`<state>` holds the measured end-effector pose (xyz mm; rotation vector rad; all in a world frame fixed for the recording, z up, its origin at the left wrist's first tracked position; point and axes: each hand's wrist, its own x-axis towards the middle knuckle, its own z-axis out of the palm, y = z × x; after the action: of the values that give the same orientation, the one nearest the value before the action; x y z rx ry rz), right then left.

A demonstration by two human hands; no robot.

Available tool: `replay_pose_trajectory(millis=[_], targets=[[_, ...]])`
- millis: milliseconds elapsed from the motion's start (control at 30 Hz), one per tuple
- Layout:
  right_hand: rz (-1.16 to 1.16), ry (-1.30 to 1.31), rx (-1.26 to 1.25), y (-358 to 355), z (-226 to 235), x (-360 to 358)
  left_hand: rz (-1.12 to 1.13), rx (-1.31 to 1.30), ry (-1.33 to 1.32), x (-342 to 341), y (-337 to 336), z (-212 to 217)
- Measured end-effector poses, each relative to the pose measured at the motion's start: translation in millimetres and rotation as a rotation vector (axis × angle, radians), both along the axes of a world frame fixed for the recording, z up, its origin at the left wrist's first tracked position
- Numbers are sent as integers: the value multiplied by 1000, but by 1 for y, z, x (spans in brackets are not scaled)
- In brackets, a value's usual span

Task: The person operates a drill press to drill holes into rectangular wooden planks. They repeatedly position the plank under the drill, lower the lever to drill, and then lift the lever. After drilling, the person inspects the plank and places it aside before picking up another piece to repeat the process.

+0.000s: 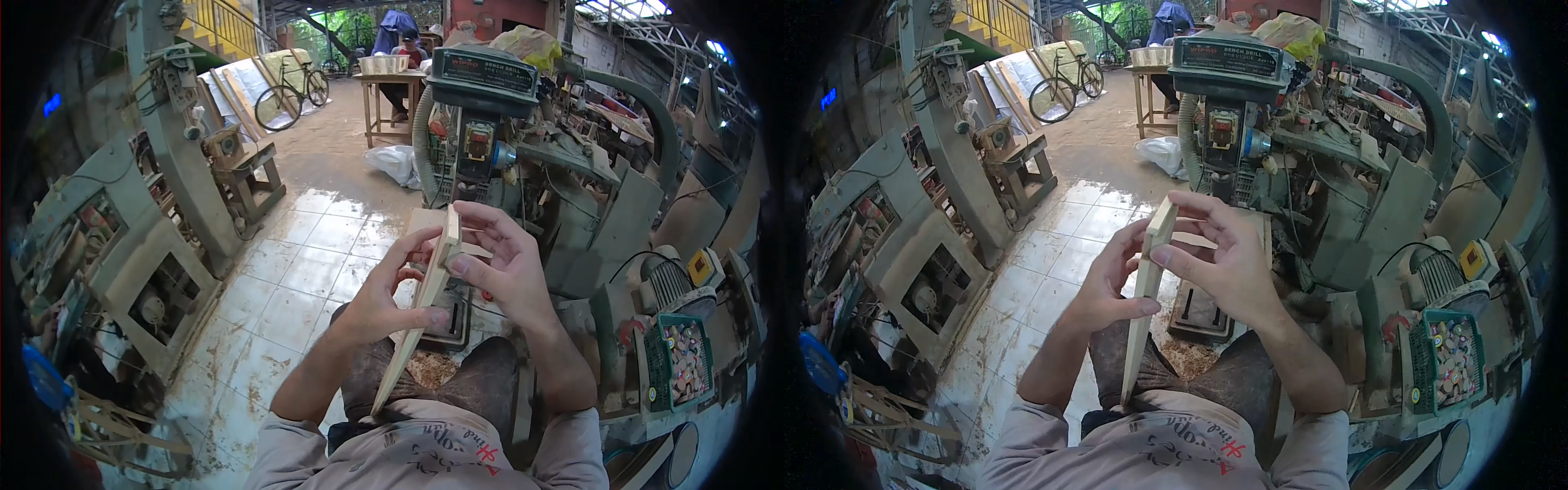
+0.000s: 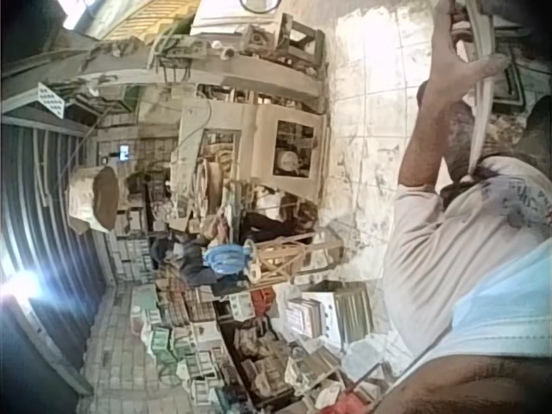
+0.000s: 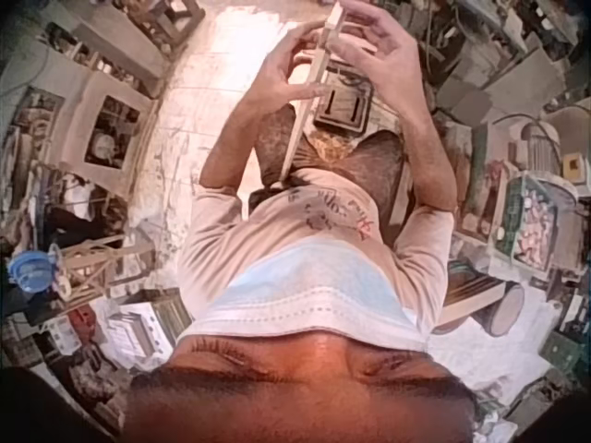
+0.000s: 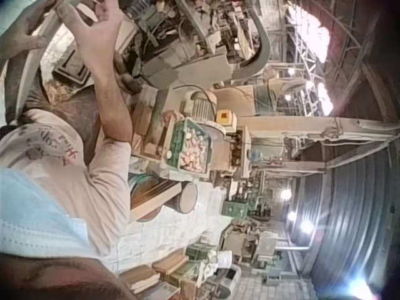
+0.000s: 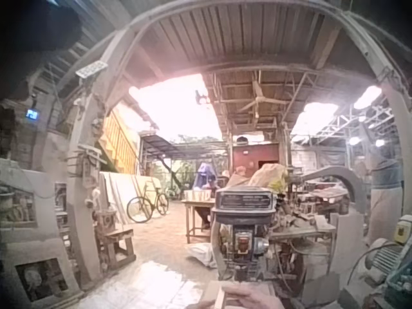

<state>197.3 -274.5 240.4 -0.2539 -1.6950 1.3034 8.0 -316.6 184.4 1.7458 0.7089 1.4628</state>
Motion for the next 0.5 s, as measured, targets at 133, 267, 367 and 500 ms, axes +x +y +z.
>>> replay_pose_trajectory(millis=[133, 267, 367, 500], targets=[[-66, -61, 8, -7, 6, -6, -39, 29, -1, -2, -3, 29], [-106, -93, 28, -11, 9, -9, -87, -38, 46, -9, -10, 54], [-107, -92, 40, -13, 7, -10, -108, -50, 62, -14, -10, 57], [-70, -45, 23, -17, 6, -14, -112, -27, 55, -19, -11, 54]])
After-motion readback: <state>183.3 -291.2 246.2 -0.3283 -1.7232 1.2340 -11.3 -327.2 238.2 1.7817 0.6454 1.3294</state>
